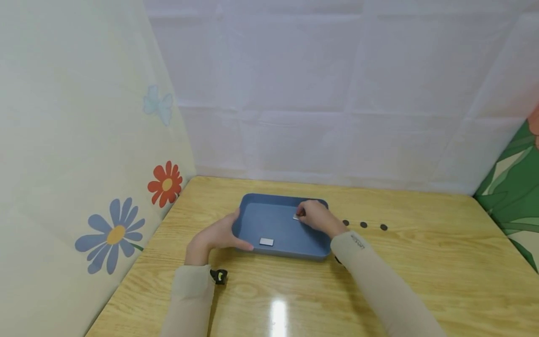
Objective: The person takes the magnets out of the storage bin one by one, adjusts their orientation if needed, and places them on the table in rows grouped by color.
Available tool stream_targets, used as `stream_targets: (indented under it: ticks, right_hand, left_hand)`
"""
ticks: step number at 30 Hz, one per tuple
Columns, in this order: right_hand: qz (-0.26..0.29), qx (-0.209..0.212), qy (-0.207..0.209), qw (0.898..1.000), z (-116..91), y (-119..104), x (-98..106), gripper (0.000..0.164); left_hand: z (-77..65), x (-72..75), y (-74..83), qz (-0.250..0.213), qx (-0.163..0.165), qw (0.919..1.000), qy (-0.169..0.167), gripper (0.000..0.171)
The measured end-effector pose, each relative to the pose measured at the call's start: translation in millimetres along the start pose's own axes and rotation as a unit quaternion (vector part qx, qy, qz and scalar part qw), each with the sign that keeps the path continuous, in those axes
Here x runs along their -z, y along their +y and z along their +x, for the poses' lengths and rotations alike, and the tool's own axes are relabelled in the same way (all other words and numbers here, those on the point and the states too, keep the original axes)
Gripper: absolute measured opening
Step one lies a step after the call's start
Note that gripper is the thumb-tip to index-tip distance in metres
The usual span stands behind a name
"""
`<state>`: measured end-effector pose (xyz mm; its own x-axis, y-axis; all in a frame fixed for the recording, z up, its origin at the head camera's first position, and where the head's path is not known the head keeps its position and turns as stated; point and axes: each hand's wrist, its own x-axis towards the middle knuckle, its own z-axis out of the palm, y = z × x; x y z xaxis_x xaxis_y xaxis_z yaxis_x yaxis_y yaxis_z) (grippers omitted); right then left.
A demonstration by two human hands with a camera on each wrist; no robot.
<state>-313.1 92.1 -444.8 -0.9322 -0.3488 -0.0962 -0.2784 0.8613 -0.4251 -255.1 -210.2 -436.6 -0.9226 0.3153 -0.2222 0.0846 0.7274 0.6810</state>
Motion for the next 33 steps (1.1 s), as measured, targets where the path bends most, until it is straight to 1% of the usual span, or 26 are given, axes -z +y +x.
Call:
stream_targets:
  ticks: [8,16,19,24,30,33]
  right_hand:
    - [0.027,-0.016,-0.053,0.998,0,3,2,0.017]
    - [0.013,-0.010,-0.063,0.998,-1,4,4,0.013]
    - [0.014,-0.008,-0.058,0.998,-2,5,3,0.012]
    - [0.024,0.001,-0.036,0.999,-7,7,4,0.010]
    - [0.056,0.024,-0.002,0.998,-16,5,14,0.011]
    - [0.070,0.032,0.004,0.997,-20,4,21,0.012]
  left_hand:
    - [2.6,-1.4,-1.4,0.004,-0.001,1.0000,-0.002,0.137]
    - [4.9,-1.6,-1.0,-0.003,0.001,1.0000,-0.004,0.137]
    - [5.9,-1.6,-1.3,-0.003,-0.001,1.0000,-0.004,0.137]
    - [5.2,-1.0,-0.4,0.000,-0.001,1.0000,-0.006,0.136]
    - [3.3,-0.2,0.7,0.002,0.000,1.0000,-0.005,0.136]
    - [2.3,0.2,0.8,-0.001,0.002,1.0000,-0.006,0.136]
